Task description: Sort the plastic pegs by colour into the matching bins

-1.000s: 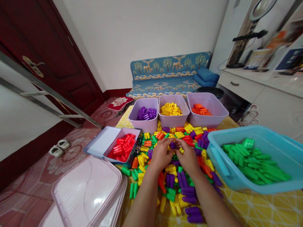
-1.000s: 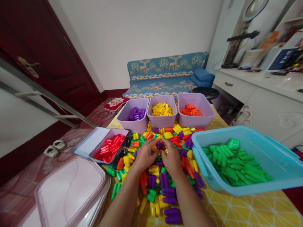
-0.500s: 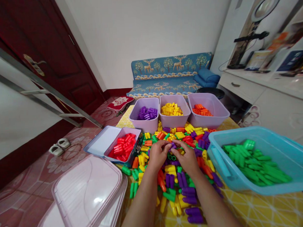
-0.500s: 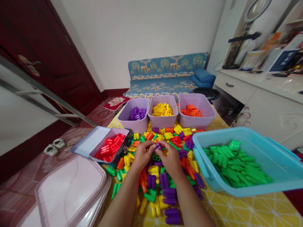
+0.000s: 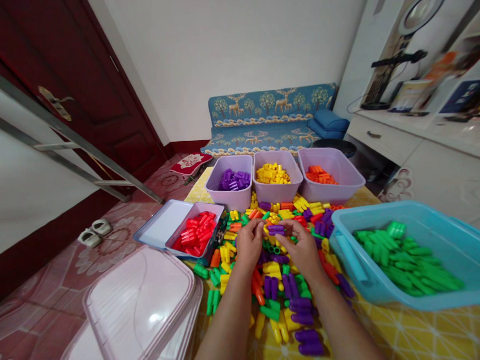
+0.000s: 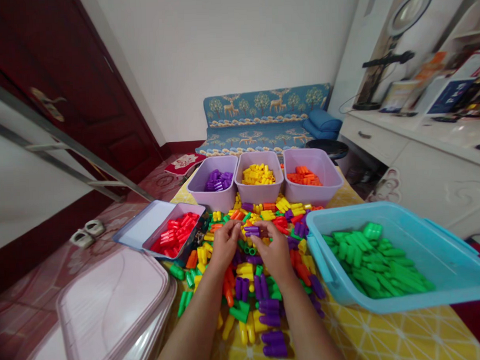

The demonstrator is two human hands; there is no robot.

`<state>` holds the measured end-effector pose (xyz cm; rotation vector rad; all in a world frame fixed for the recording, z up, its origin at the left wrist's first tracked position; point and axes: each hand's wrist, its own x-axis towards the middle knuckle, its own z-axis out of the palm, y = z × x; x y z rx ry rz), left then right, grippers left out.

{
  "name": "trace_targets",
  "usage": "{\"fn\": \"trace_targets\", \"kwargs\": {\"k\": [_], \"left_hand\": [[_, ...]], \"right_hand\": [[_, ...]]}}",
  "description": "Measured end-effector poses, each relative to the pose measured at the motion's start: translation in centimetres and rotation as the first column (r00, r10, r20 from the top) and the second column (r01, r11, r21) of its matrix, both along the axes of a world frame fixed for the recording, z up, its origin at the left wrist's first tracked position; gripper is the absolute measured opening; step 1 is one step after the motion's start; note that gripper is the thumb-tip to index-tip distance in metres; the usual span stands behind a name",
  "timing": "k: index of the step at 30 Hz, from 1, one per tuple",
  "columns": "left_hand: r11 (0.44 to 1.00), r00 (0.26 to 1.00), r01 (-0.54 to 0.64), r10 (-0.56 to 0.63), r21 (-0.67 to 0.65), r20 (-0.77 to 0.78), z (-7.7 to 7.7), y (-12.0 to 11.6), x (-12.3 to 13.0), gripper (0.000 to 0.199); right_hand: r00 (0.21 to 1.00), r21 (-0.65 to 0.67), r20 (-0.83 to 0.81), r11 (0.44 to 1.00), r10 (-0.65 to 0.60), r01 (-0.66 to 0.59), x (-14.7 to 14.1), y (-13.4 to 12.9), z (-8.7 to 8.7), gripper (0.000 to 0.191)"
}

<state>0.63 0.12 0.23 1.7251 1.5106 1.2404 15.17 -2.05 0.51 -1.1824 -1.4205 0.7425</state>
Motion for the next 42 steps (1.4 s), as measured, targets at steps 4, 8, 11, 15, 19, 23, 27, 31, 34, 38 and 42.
{"fn": "trace_targets", "kwargs": {"k": [4,8,11,15,19,23,27,31,34,38,42], "left_hand": [[0.999,0.997,-0.041,0.038,-0.036,-0.064,-0.3,0.3,-0.1,0.022],[0.999,0.996,-0.044,0.041,-0.025,-0.084,-0.3,0.3,-0.2,0.021],[0.999,0.994,-0.039,0.036,-0.028,-0.104,-0.4,0.3,-0.2,0.021],[0.998,0.997,-0.036,0.033,-0.043,-0.076,-0.7,0.5,-0.2,0.022],[0.998,0.996,-0.047,0.044,-0.040,-0.074,-0.9,0.5,-0.2,0.022],[0.998,0.997,-0.041,0.038,-0.044,-0.060,-0.7,0.4,-0.2,0.022],[0.999,0.998,-0.036,0.034,-0.033,-0.062,-0.5,0.3,-0.2,0.022],[1.000,0.997,-0.026,0.025,-0.011,-0.069,-0.6,0.4,-0.2,0.020],[0.999,0.997,-0.043,0.041,-0.018,-0.068,-0.7,0.4,-0.2,0.020],[0.998,0.997,-0.061,0.060,-0.026,-0.039,-0.7,0.4,-0.2,0.019],[0.998,0.998,-0.058,0.057,-0.033,-0.040,-0.8,0.5,-0.2,0.019]], "right_hand": [[1.000,-0.035,-0.015,0.999,-0.017,0.017,0.1,-0.2,1.4,0.024],[0.982,-0.174,0.031,0.968,0.188,-0.180,-0.2,0.5,3.9,0.022],[0.962,-0.160,0.101,0.958,0.255,-0.238,-1.2,2.3,6.4,0.019],[0.980,0.086,-0.102,0.983,0.171,-0.162,-3.3,4.7,8.5,0.041],[0.998,0.151,-0.045,0.988,0.034,-0.026,-4.0,5.8,6.8,0.052],[0.912,0.149,0.385,0.984,-0.145,0.093,-2.8,6.8,3.4,0.041],[0.734,0.060,0.678,0.998,-0.042,0.001,-2.2,8.4,1.4,0.048],[0.670,0.013,0.742,0.999,0.026,-0.053,-2.5,9.0,0.8,0.045],[0.646,0.010,0.763,0.998,0.028,-0.056,-2.2,8.2,1.3,0.035],[0.610,-0.073,0.790,0.997,0.061,-0.005,-0.3,6.4,2.7,0.028],[0.618,0.078,0.746,0.954,-0.249,0.290,2.4,5.7,3.2,0.034]]}}
